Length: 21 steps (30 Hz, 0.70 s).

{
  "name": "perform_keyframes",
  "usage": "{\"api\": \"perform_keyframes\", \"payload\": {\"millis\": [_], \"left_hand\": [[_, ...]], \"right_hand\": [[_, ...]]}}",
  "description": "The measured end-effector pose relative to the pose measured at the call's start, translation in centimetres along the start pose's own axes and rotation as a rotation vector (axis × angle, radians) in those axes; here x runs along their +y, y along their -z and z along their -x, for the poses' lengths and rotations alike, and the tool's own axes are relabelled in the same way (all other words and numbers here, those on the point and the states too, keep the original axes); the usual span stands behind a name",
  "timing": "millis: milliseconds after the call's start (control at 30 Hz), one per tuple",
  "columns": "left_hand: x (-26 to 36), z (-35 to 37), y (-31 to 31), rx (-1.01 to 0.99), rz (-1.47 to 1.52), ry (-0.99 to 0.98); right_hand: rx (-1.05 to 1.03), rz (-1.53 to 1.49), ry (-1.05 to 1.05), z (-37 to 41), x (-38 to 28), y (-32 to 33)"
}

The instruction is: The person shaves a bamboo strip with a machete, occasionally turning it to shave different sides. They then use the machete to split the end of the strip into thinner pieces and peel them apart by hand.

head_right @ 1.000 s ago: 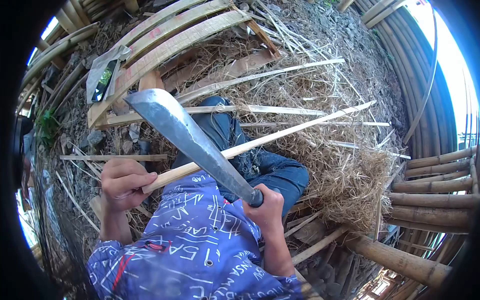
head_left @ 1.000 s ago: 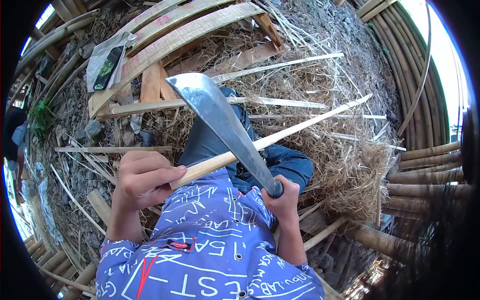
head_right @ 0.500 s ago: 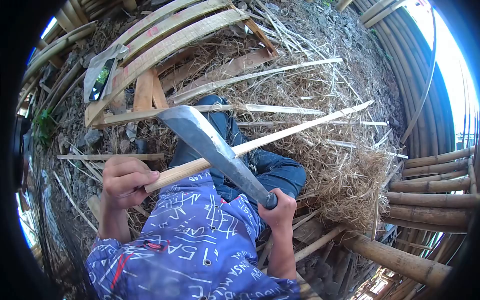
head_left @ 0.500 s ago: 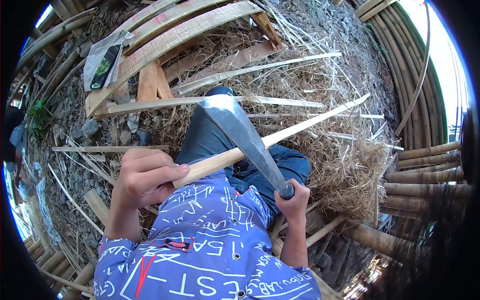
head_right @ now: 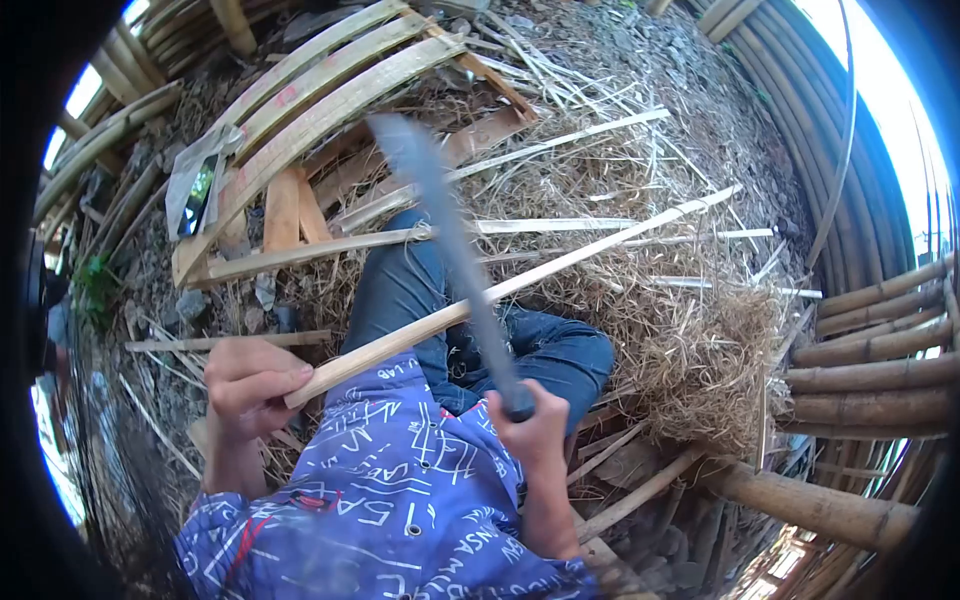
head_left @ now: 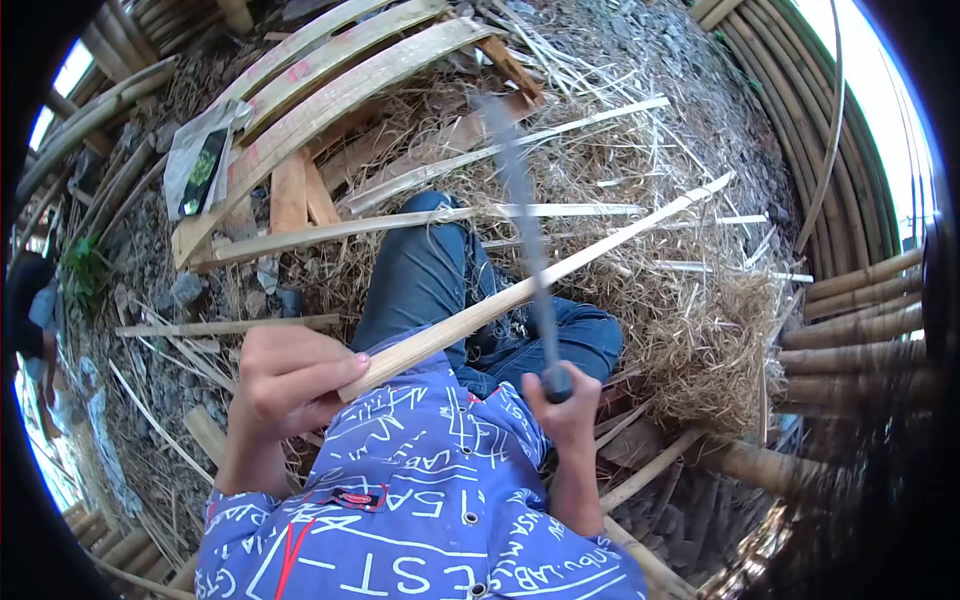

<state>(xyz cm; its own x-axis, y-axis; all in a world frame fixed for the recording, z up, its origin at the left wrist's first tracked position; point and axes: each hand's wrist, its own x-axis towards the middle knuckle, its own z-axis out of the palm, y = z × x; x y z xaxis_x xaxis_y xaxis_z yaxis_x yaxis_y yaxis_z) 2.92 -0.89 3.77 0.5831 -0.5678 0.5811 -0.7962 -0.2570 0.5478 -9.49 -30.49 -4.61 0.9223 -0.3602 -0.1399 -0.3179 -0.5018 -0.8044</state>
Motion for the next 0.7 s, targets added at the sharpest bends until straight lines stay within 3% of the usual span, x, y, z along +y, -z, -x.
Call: {"api": "perform_keyframes", "payload": {"millis": [133, 267, 400, 500, 633, 700], "left_hand": [[0.7, -0.2, -0.2, -0.028, -0.060, -0.047], [1.1, -0.2, -0.1, 0.013, -0.074, -0.025], [0.2, 0.2, 0.1, 0.039, -0.041, -0.008], [-0.2, 0.6, -1.4, -0.006, -0.012, 0.011], [0.3, 0.0, -1.9, -0.055, 0.028, 0.003], [0.3, -0.1, -2.3, -0.047, 0.024, -0.044]], "right_hand": [[-0.061, 0.093, 0.333, -0.9, -3.7, -1.8], [-0.028, 0.126, 0.347, -2.1, -3.4, -0.8], [0.108, 0.176, -0.022, -3.9, 1.8, 2.2], [0.175, 0.243, 0.020, -4.5, 4.5, 3.0], [0.134, 0.120, 0.005, -2.4, 1.1, 2.2], [0.081, 0.069, 0.140, -1.5, -0.6, 0.8]]}}
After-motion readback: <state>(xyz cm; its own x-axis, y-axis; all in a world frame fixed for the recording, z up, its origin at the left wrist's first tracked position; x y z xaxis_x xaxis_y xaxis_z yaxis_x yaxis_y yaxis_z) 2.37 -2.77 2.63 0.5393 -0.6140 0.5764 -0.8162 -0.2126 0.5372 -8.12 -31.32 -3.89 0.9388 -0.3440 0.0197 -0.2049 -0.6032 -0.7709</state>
